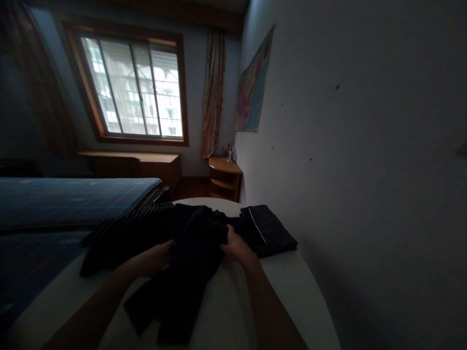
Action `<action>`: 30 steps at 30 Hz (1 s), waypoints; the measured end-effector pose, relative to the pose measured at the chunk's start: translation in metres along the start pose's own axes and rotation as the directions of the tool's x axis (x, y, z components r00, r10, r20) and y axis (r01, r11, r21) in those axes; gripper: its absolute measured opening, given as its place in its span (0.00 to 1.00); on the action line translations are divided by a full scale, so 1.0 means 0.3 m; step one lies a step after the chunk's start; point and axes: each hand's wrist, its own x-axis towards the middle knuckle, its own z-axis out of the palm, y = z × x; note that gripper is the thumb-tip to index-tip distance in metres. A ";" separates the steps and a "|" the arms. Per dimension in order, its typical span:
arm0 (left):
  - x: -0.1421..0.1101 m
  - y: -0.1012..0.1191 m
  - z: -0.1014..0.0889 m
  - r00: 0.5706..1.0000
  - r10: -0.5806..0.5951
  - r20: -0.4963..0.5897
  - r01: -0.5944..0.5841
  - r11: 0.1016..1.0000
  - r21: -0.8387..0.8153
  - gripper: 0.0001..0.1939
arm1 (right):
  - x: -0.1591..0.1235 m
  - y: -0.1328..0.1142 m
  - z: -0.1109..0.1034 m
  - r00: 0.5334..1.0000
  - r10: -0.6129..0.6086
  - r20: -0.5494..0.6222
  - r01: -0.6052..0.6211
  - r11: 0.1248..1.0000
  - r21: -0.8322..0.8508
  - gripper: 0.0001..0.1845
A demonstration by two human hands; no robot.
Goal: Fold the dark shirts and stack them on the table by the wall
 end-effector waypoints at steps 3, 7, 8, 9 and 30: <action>0.006 -0.012 0.004 0.998 -0.062 -0.010 0.062 0.997 0.048 0.16 | 0.016 -0.011 -0.032 0.986 0.013 -0.168 -0.010 1.000 0.023 0.30; 0.026 -0.007 0.027 0.991 -0.117 -0.063 0.123 0.987 0.107 0.25 | 0.033 -0.028 -0.106 0.892 0.066 -0.448 -0.006 0.991 0.132 0.28; 0.031 -0.002 0.036 0.990 -0.118 -0.078 0.127 0.985 0.121 0.25 | 0.034 -0.028 -0.123 0.872 0.070 -0.484 0.008 0.988 0.157 0.28; 0.035 0.004 0.045 0.989 -0.116 -0.089 0.127 0.983 0.133 0.22 | 0.035 -0.025 -0.138 0.857 0.073 -0.511 0.022 0.984 0.177 0.28; 0.060 -0.032 -0.082 0.797 -0.119 -0.592 -0.115 0.933 -0.342 0.33 | 0.039 0.141 -0.262 0.799 0.026 -0.601 0.005 0.999 0.049 0.25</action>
